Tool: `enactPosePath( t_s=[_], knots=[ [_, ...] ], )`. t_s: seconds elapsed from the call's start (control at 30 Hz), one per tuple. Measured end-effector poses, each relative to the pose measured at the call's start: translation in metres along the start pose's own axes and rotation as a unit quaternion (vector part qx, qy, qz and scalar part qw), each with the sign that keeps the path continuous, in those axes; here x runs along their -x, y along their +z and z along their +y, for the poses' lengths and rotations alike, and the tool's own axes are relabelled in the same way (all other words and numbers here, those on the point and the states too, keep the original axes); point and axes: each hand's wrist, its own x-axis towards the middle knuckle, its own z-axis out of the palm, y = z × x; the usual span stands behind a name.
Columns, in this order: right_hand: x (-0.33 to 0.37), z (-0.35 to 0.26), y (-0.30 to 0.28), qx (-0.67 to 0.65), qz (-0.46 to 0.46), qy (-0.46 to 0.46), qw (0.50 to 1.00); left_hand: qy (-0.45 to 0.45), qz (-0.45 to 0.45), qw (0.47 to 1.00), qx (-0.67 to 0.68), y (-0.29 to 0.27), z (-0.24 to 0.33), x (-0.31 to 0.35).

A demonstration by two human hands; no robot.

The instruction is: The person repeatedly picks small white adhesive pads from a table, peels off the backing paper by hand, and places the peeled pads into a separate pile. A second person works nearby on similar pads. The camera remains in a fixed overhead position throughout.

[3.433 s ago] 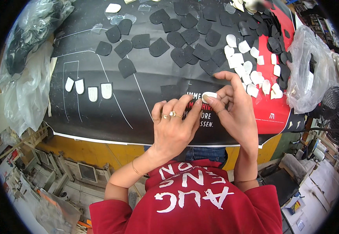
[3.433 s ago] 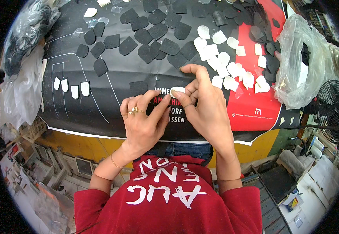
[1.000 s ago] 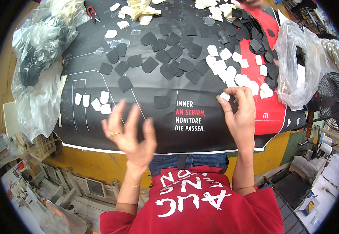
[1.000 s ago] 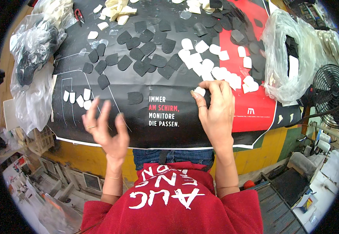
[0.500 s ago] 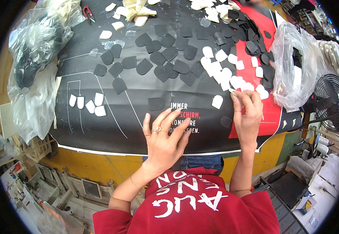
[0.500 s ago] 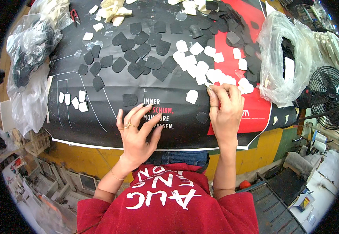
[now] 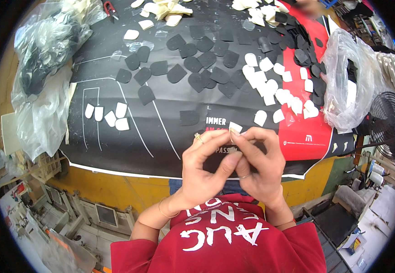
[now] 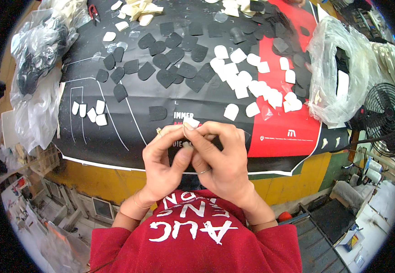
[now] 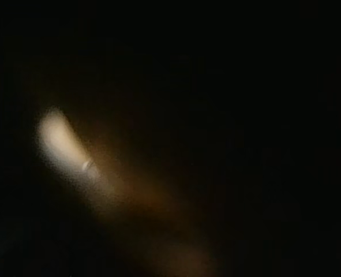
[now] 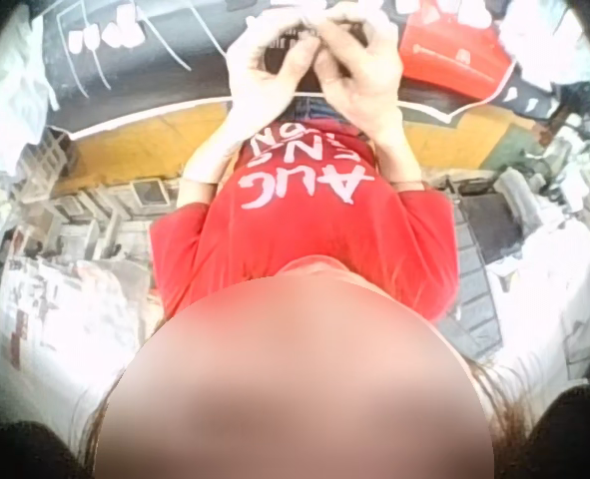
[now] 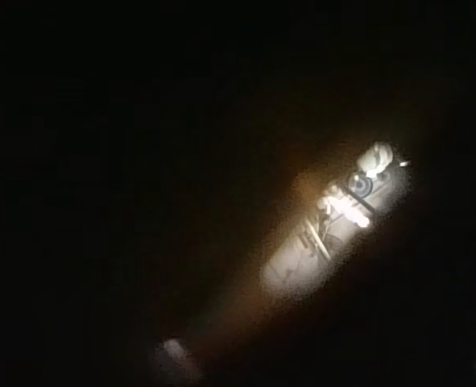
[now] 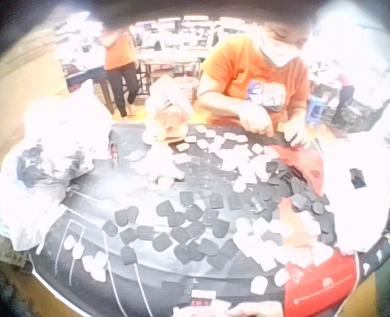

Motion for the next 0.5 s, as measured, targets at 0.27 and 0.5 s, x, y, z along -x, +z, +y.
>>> enactPosePath(
  t_s=[0.27,0.5],
  knots=[
    [-0.005,0.001,-0.002,-0.134,-0.057,0.084,0.986,-0.091,0.007,0.995,0.042,-0.027,-0.005,0.007],
    [-0.010,-0.001,-0.001,-0.140,-0.079,0.123,0.979,0.080,-0.019,0.980,-0.184,-0.027,-0.005,0.008]
  ],
)
